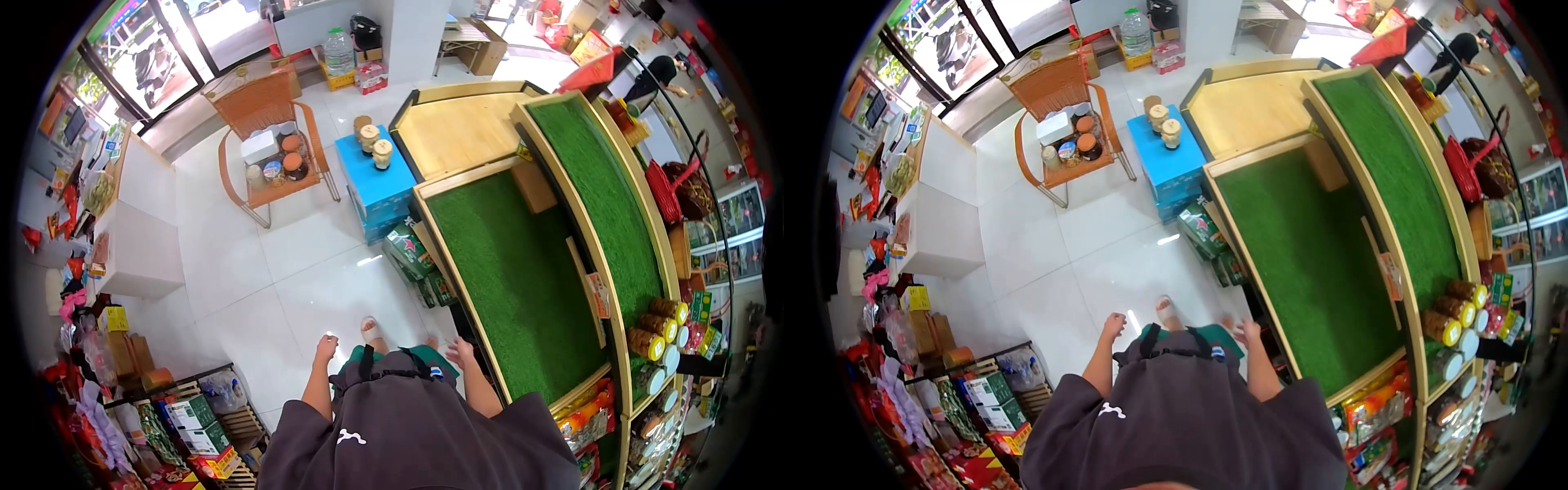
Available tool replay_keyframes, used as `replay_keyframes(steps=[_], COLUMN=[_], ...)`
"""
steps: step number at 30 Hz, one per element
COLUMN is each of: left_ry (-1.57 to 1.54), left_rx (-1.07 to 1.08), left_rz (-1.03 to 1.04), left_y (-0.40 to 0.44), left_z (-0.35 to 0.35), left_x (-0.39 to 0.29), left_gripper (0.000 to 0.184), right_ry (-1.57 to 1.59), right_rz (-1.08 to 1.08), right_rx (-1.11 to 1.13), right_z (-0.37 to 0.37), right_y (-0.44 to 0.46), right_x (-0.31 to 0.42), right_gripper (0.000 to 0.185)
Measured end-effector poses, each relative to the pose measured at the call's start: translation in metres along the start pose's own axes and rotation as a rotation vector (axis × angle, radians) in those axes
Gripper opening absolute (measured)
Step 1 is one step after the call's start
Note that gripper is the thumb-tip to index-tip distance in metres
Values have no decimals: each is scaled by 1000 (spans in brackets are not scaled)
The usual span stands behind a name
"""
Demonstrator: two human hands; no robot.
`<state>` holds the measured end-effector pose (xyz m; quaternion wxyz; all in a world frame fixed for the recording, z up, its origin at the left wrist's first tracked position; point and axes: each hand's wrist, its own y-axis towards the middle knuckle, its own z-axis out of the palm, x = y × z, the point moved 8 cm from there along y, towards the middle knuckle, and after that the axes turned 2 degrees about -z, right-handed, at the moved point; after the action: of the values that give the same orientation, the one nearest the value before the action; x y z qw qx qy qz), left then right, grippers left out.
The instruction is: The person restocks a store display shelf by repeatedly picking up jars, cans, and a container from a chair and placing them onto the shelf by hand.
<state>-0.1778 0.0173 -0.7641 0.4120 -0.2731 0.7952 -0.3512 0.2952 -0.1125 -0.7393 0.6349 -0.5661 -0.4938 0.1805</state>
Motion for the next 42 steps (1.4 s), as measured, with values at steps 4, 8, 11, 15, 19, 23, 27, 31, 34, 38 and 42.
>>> replay_keyframes(steps=[4,8,11,15,19,23,27,31,34,38,42], left_ry=[-164,-175,-42,228,446,595,450,196,103,-165,-14], left_rx=[-55,-1,0,-29,36,198,118,140,107,253,325], left_rz=[-15,0,103,192,299,419,445,574,725,670,703], left_y=[11,41,80,87,93,122,157,178,199,264,264], left_z=[-35,-60,-69,-98,-114,-109,-115,-102,-90,-76,-75], left_x=[3,-17,-34,-109,-188,-256,-335,-422,-478,-544,-602], left_gripper=[36,37,35,38,37,34,35,33,28,27,28], right_ry=[110,65,50,55,258,268,44,121,273,464,540], right_rz=[-90,-202,-204,-69,93,26,-96,-172,-49,-28,-78], right_rx=[230,404,425,313,210,223,169,142,161,189,108], right_z=[127,227,263,269,275,303,316,336,356,396,428], right_y=[2,-31,-29,29,65,86,101,97,99,107,104], right_x=[71,147,172,163,178,236,290,345,360,393,444], right_gripper=[54,50,45,47,46,45,42,53,59,73,72])
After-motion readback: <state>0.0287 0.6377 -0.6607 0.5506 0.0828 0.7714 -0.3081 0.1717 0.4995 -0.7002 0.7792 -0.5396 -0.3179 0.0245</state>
